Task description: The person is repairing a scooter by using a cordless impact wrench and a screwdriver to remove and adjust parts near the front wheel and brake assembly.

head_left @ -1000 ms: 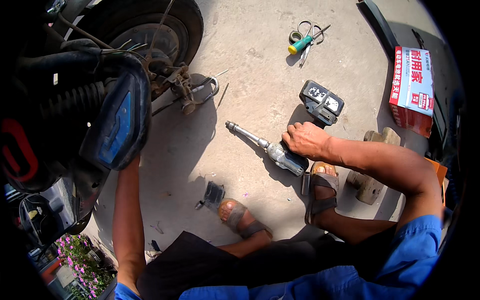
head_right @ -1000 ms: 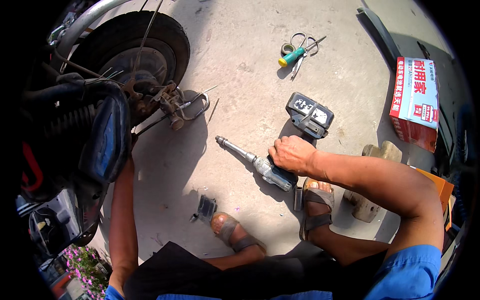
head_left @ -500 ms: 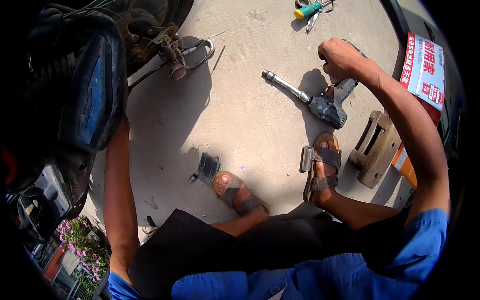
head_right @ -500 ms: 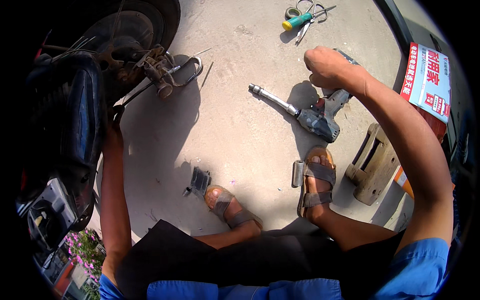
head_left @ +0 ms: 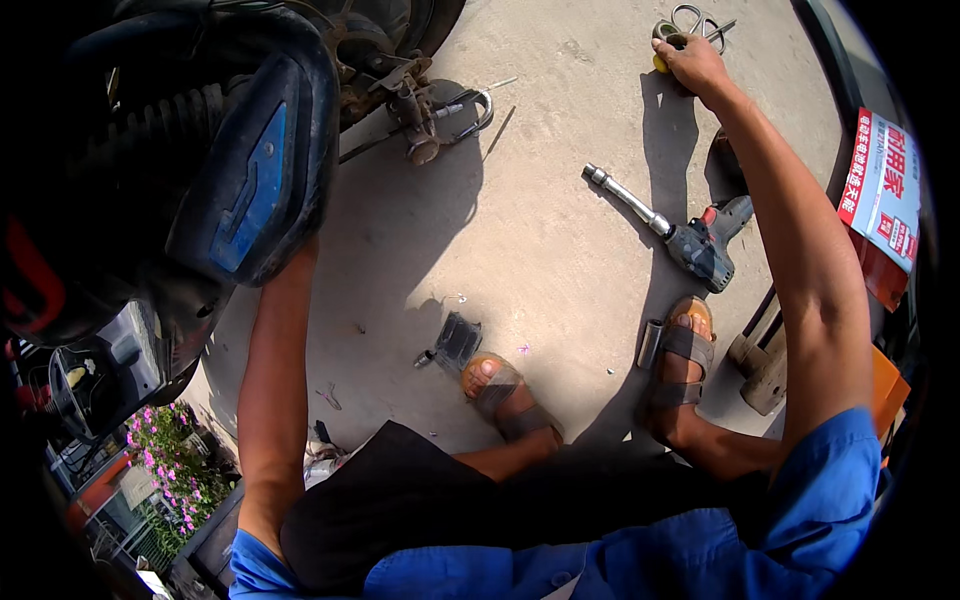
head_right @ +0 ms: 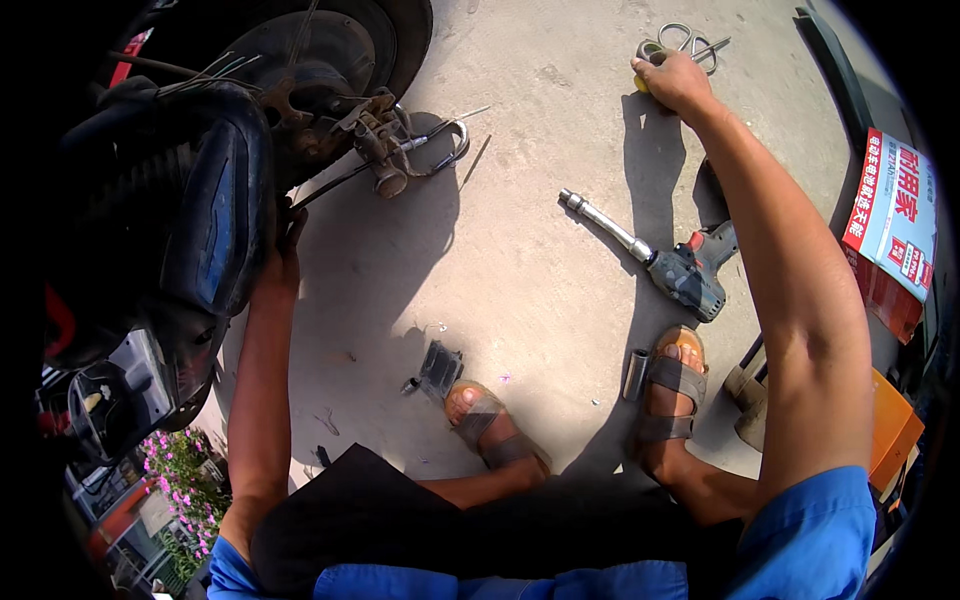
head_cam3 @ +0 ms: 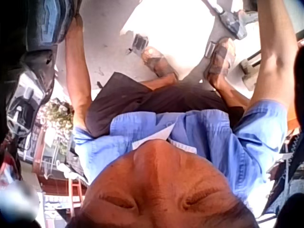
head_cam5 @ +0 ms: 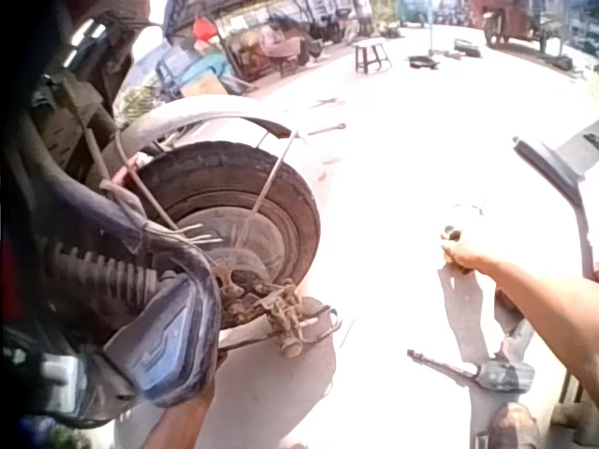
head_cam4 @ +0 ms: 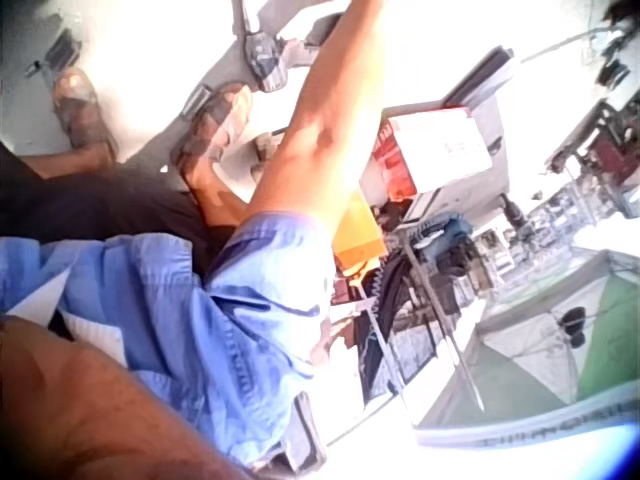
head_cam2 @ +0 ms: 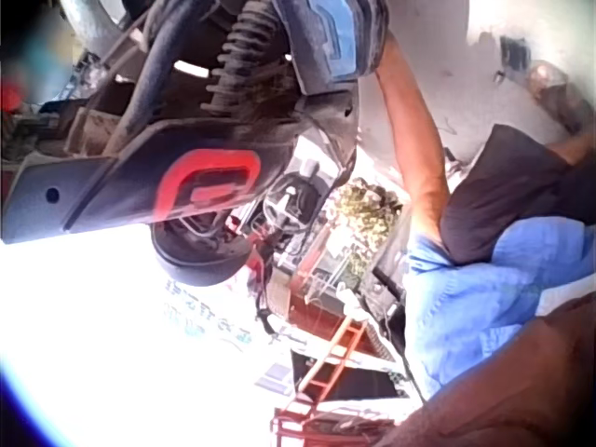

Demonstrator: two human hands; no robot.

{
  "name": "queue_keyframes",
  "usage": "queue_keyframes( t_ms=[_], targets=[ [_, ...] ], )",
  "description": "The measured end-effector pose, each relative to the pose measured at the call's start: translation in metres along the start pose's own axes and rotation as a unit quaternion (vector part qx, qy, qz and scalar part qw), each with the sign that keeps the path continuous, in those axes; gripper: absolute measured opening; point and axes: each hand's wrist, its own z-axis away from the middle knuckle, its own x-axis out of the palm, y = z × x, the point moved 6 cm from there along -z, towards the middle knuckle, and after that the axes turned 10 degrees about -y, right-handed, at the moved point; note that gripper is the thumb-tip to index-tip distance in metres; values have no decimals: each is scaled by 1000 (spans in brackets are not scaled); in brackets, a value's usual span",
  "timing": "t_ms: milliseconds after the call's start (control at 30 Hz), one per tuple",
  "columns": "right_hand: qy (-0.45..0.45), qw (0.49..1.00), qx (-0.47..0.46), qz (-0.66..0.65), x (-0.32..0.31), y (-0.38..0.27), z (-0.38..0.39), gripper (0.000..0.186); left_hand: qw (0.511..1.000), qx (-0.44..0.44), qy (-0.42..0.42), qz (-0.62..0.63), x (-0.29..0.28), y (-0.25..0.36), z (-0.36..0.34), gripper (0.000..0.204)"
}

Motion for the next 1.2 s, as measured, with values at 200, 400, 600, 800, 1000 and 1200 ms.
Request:
queue_keyframes(
  t_ms=[200, 400, 600, 800, 1000, 1200],
  targets=[
    [150, 953, -9, -262, 9, -34, 38, 50, 1000, 12, 26, -5, 2, 21, 1, 29],
    [144, 899, 1, -414, 95, -117, 164, 41, 998, 7, -37, -59, 26, 27, 15, 35],
    [-349, 786, 61, -507, 228, -184, 325, 57, 993, 35, -33, -104, 27, 32, 11, 35],
    [-369, 816, -100, -434, 223, -224, 345, 25, 994, 21, -44, -97, 40, 37, 15, 26],
    [-359, 829, -181, -389, 199, -246, 328, 29, 993, 16, -42, -105, 38, 37, 17, 30],
    [-350, 829, -201, -386, 204, -249, 327, 30, 994, 9, -44, -96, 42, 38, 17, 40]
  ],
)
